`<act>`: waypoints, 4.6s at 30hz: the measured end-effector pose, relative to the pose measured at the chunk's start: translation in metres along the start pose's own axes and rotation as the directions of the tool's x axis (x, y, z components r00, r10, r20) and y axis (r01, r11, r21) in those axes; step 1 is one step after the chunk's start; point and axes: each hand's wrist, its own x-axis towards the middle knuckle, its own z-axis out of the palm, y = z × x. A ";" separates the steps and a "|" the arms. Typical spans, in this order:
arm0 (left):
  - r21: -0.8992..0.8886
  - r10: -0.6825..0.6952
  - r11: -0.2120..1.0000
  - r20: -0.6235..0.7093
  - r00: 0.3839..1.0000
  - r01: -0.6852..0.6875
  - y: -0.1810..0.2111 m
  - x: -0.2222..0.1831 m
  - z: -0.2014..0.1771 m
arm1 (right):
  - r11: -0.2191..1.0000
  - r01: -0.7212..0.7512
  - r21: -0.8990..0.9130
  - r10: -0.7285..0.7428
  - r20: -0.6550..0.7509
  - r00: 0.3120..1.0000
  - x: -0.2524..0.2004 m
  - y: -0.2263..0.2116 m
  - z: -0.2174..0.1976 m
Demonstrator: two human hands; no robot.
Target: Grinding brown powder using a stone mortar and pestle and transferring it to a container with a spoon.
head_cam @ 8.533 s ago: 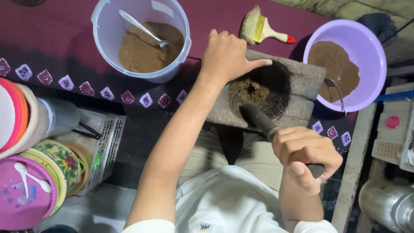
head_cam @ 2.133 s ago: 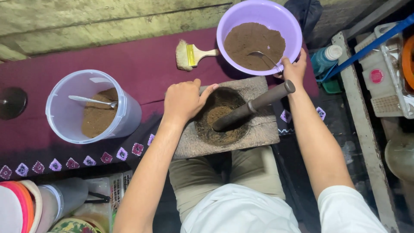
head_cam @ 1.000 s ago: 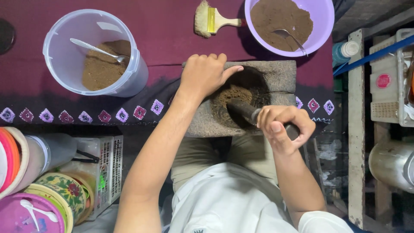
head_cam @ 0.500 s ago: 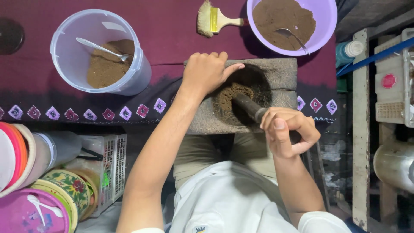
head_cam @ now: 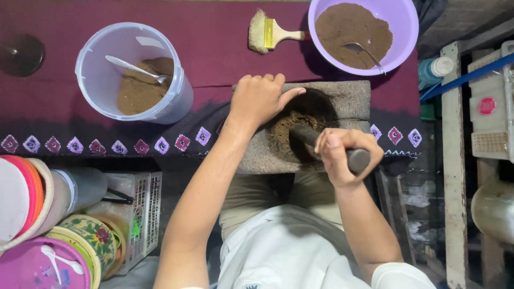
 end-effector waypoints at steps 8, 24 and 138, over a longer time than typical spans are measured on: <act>-0.016 0.000 1.000 0.019 1.000 0.000 -0.001 0.004 -0.001 | 0.998 0.056 0.019 -0.056 -0.023 0.998 0.010 -0.033 0.003; -0.107 -0.090 0.983 0.443 0.892 0.152 -0.017 0.033 -0.012 | 0.963 -0.237 -0.128 0.236 -0.021 0.971 0.043 0.046 -0.003; -0.989 -0.073 0.035 0.138 0.988 0.140 0.067 0.034 -0.048 | 0.135 -0.134 -0.982 0.832 0.038 0.553 0.082 0.082 -0.043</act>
